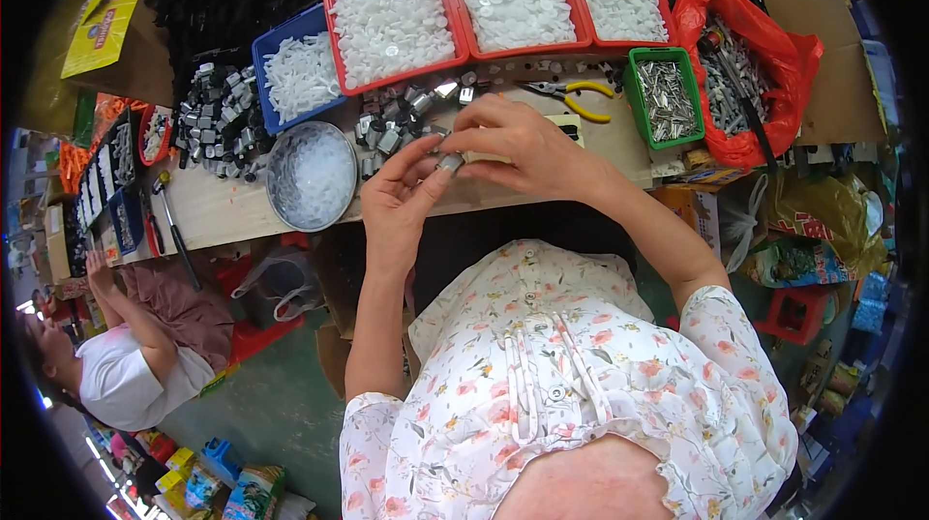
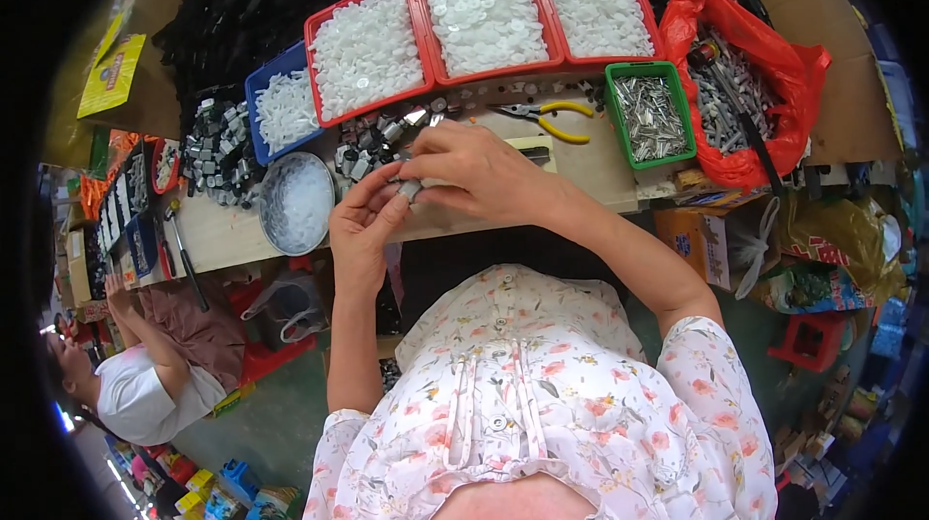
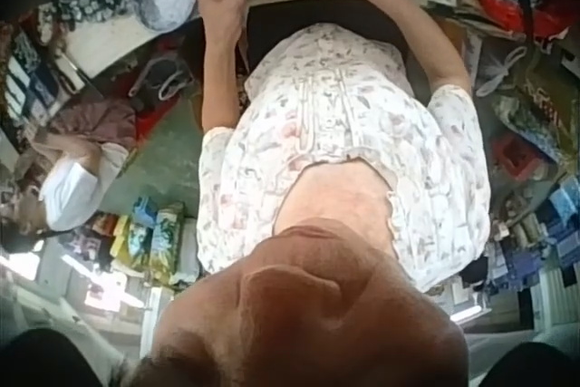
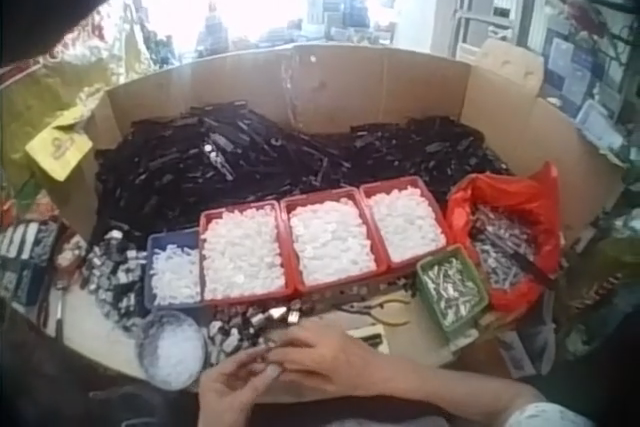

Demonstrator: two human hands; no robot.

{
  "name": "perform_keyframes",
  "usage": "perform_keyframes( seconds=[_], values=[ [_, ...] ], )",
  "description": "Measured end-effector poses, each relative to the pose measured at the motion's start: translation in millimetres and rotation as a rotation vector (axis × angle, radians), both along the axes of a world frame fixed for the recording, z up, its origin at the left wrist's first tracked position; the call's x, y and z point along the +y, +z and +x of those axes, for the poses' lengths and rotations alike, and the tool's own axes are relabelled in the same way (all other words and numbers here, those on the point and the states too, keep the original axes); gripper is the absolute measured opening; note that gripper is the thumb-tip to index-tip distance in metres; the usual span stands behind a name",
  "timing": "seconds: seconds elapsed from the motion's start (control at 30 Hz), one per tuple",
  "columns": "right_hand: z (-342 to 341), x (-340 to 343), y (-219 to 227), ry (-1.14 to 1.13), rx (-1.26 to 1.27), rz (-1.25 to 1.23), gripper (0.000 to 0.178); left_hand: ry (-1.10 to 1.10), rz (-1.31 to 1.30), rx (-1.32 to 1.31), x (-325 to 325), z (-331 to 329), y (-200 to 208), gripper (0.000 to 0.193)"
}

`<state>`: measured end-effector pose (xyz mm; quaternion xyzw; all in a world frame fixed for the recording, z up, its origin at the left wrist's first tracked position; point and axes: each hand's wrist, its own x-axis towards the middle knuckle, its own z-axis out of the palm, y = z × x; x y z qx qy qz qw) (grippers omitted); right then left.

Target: Assembling small plastic and metal components at a factory workbench.

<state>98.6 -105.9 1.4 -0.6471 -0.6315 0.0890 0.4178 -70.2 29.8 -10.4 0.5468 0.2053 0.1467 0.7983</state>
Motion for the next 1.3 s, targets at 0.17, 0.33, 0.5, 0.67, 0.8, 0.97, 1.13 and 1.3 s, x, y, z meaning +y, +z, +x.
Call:
perform_keyframes(
  seconds=[0.17, 0.33, 0.5, 0.67, 0.8, 0.97, 1.13, 1.3],
  values=[
    [0, -22, 10, -0.02, -0.113, -0.015, 0.027, -0.073, 0.018, 0.007, -9, 6, 3, 0.043],
    [12, -35, -7, -0.271, -0.069, -0.102, 0.026, 0.024, 0.531, 0.081, -14, 14, 1, 0.037],
    [5, -29, -17, -0.304, -0.128, -0.123, 0.023, 0.112, 1.067, 0.001, -21, 19, -5, 0.028],
    [2, -26, -20, -0.308, -0.2, -0.139, 0.023, 0.091, 1.224, -0.018, -25, 24, -12, 0.026],
    [3, -25, -21, -0.296, -0.187, -0.143, 0.021, 0.026, 1.434, -0.056, -25, 28, -16, 0.028],
    [5, -26, -21, -0.284, -0.166, -0.144, 0.02, -0.002, 1.572, -0.13, -24, 32, -29, 0.03],
    [5, -32, -19, -0.292, -0.144, -0.119, 0.026, -0.026, 1.657, -0.194, -20, 32, -35, 0.035],
    [25, -77, 18, -0.491, -0.03, -0.086, 0.022, -0.088, 1.576, -0.119, -22, 20, -25, 0.042]
  ],
)
